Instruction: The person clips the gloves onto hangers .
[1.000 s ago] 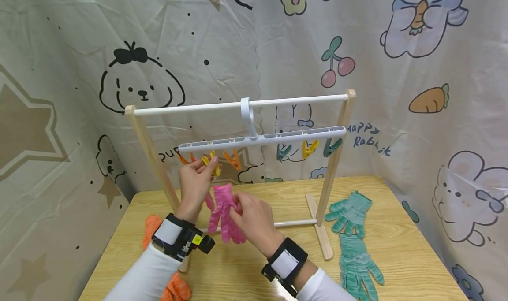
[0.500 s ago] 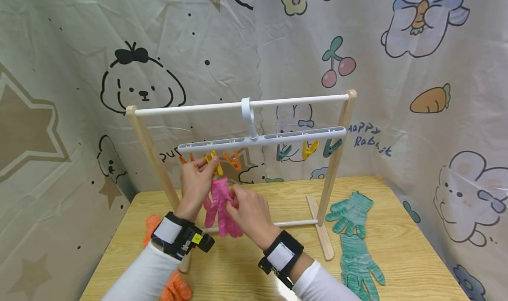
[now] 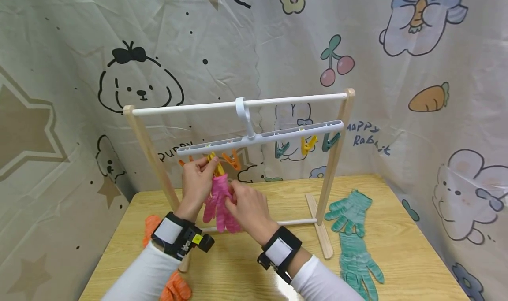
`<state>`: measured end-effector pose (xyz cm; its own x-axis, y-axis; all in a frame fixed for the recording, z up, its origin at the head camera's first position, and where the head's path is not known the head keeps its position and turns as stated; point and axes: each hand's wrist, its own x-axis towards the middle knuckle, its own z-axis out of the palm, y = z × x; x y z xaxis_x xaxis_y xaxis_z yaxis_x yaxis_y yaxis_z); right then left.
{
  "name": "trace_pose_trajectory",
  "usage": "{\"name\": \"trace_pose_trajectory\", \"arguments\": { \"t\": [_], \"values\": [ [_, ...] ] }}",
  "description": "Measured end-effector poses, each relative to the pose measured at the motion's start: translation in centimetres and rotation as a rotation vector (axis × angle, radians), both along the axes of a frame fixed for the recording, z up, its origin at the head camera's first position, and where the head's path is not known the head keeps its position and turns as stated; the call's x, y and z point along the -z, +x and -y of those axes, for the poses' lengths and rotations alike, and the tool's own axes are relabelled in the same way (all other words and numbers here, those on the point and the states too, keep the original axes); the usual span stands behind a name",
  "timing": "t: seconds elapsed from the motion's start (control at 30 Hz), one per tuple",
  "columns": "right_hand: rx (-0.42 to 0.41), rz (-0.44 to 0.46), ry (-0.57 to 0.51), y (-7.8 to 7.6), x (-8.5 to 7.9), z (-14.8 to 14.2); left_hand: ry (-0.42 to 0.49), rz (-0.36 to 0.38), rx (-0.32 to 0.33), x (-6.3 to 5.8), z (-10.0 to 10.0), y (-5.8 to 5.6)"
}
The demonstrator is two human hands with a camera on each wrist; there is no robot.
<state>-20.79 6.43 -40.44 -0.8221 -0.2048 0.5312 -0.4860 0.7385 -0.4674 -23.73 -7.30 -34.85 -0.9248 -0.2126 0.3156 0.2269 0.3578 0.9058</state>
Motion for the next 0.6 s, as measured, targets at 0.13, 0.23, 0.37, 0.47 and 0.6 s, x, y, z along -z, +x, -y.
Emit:
{"name": "trace_pose_trajectory", "arguments": {
  "t": [0.13, 0.23, 0.37, 0.47, 0.6],
  "values": [
    [-0.014, 0.004, 0.01, -0.14, 0.06, 0.16, -0.007, -0.015, 0.004, -0.12, 0.11, 0.02],
    [-0.026, 0.011, 0.006, -0.26, -0.01, 0.22, -0.014, -0.015, 0.006, -0.16, 0.1, -0.07],
    [-0.023, -0.002, 0.009, -0.47, -0.31, 0.25, -0.034, -0.021, 0.005, -0.16, 0.03, -0.2],
    [-0.018, 0.006, 0.013, -0.49, -0.55, 0.26, -0.031, -0.009, 0.007, -0.13, -0.09, -0.15],
    [-0.018, 0.043, 0.009, -0.44, -0.73, 0.29, -0.017, 0.013, 0.013, 0.06, -0.22, -0.1]
  ]
}}
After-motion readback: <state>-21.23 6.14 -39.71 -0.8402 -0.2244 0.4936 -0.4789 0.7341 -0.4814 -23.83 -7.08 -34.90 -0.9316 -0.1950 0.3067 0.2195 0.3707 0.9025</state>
